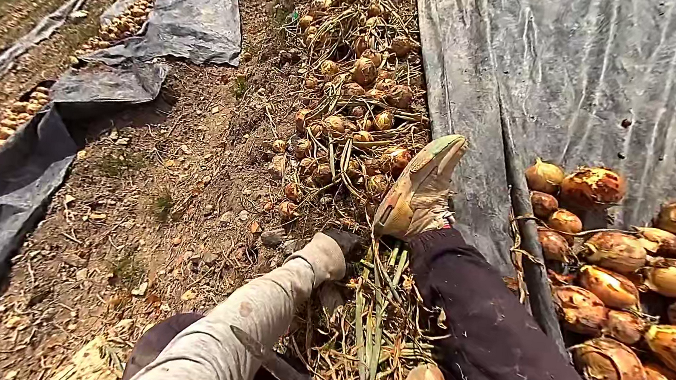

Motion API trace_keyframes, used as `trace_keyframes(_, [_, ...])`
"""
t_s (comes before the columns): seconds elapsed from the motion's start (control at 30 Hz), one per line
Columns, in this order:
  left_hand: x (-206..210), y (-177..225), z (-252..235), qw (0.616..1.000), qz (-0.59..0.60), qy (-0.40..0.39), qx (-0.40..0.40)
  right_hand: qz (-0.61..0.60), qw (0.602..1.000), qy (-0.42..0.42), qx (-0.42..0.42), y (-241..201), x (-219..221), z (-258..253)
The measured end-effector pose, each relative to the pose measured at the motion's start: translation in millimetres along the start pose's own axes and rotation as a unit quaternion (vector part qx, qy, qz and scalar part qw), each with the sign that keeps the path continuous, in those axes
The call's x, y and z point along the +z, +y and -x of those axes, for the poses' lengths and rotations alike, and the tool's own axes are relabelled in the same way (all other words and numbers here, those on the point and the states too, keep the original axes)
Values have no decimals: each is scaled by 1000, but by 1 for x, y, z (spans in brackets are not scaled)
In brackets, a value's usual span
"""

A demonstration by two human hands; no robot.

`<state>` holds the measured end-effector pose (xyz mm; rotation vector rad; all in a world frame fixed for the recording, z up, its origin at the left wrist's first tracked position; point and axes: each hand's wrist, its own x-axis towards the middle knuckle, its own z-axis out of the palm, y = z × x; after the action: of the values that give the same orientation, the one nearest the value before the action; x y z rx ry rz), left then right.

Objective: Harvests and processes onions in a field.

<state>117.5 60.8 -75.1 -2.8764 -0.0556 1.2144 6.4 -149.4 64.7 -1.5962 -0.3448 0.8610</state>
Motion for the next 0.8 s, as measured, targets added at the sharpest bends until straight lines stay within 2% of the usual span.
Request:
trace_keyframes(0.03, [9,3,4,999,20,13,-26,-18,1000,4,7,0,-2,-1])
trace_keyframes(0.1, [25,2,17,986,136,50,-79,-93,995,30,36,7,-7,-4])
trace_keyframes(0.17, [45,-15,22,952,273,85,-112,-163,979,96,80,20,-15,-9])
trace_keyframes(0.23, [46,-20,53,882,435,141,-113,-116,975,144,118,42,-30,-16])
trace_keyframes(0.33, [43,-14,115,836,504,213,-40,5,976,141,166,67,-32,-25])
trace_keyframes(0.43, [38,0,167,830,515,205,68,94,980,65,162,56,-15,-34])
trace_keyframes(0.53, [37,8,194,850,457,215,153,153,984,25,93,53,6,-33])
trace_keyframes(0.6, [38,7,201,875,408,226,130,173,984,-3,50,51,12,-27])
trace_keyframes(0.67, [41,1,199,871,426,236,62,112,994,10,-5,51,15,-11])
trace_keyframes(0.7, [43,-4,195,845,481,234,26,51,998,42,-22,50,17,-2])
trace_keyframes(0.73, [44,-9,191,799,557,227,-2,4,996,82,-34,48,17,6])
trace_keyframes(0.8, [39,-9,192,667,714,210,-20,40,986,159,-35,44,10,12])
